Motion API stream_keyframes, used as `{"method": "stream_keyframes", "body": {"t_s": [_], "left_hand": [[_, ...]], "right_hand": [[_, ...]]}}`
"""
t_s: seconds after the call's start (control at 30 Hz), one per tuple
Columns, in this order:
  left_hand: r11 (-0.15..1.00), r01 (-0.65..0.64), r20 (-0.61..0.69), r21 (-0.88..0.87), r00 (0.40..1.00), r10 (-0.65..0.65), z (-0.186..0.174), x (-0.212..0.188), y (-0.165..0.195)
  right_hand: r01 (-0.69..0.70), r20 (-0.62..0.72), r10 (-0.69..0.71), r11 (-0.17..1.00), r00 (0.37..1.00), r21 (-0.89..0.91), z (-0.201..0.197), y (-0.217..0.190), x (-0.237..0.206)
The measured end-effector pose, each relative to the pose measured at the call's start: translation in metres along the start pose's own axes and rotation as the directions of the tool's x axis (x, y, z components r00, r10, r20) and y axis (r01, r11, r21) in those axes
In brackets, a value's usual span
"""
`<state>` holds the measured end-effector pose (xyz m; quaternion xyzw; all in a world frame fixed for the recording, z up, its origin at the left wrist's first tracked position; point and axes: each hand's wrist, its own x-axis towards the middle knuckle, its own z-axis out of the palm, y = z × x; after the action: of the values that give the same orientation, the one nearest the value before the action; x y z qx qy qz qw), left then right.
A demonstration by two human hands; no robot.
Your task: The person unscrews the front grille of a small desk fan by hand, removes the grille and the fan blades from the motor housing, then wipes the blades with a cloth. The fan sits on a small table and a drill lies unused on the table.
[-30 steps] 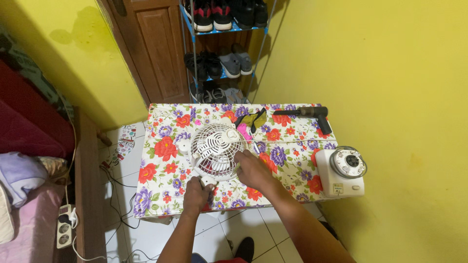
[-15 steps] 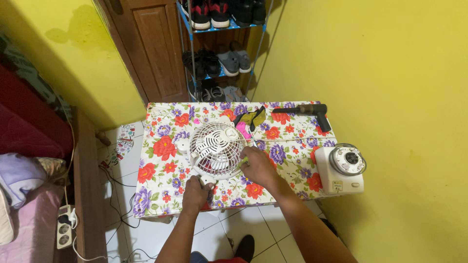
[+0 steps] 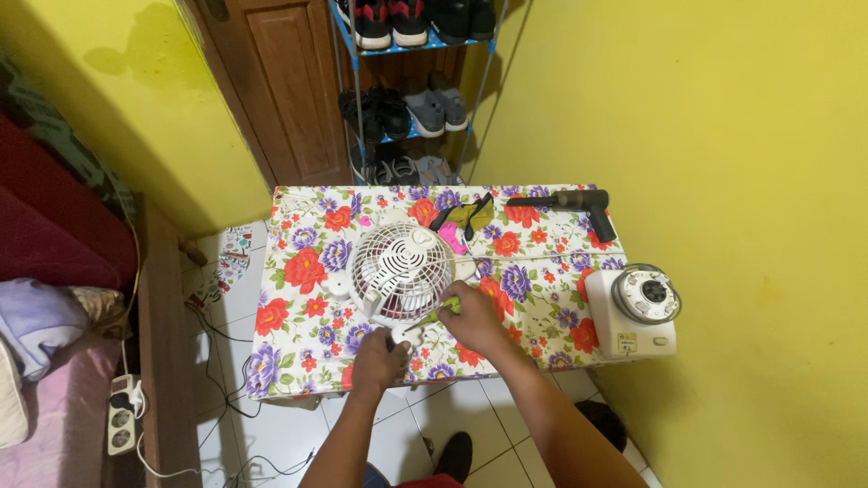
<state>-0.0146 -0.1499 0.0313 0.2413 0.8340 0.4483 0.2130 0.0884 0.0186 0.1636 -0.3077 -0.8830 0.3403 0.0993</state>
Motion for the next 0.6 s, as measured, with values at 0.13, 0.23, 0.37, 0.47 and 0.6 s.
{"method": "stream_keyframes", "body": {"t_s": [0.13, 0.23, 0.37, 0.47, 0.6], "left_hand": [[0.998, 0.060, 0.053, -0.016, 0.997, -0.059, 0.001, -0.004, 0.004], [0.999, 0.038, 0.030, 0.011, 0.999, -0.038, -0.002, -0.005, 0.006], [0.993, 0.114, 0.068, 0.043, 0.991, -0.117, -0.005, -0.005, 0.011], [0.994, 0.089, 0.062, 0.060, 0.994, -0.093, -0.006, -0.005, 0.015], [0.990, 0.098, 0.079, 0.100, 0.991, -0.106, -0.008, -0.004, 0.020]], "right_hand": [[0.061, -0.011, -0.061, 0.998, 0.998, -0.018, 0.002, -0.009, -0.005], [0.075, -0.018, -0.075, 0.997, 0.997, -0.011, 0.000, -0.016, -0.009], [0.078, -0.006, -0.078, 0.996, 0.997, -0.048, -0.004, -0.026, -0.010], [0.164, -0.012, -0.165, 0.984, 0.986, -0.067, -0.004, -0.035, -0.010], [0.195, 0.053, -0.191, 0.977, 0.980, -0.087, -0.003, -0.049, -0.009]]}}
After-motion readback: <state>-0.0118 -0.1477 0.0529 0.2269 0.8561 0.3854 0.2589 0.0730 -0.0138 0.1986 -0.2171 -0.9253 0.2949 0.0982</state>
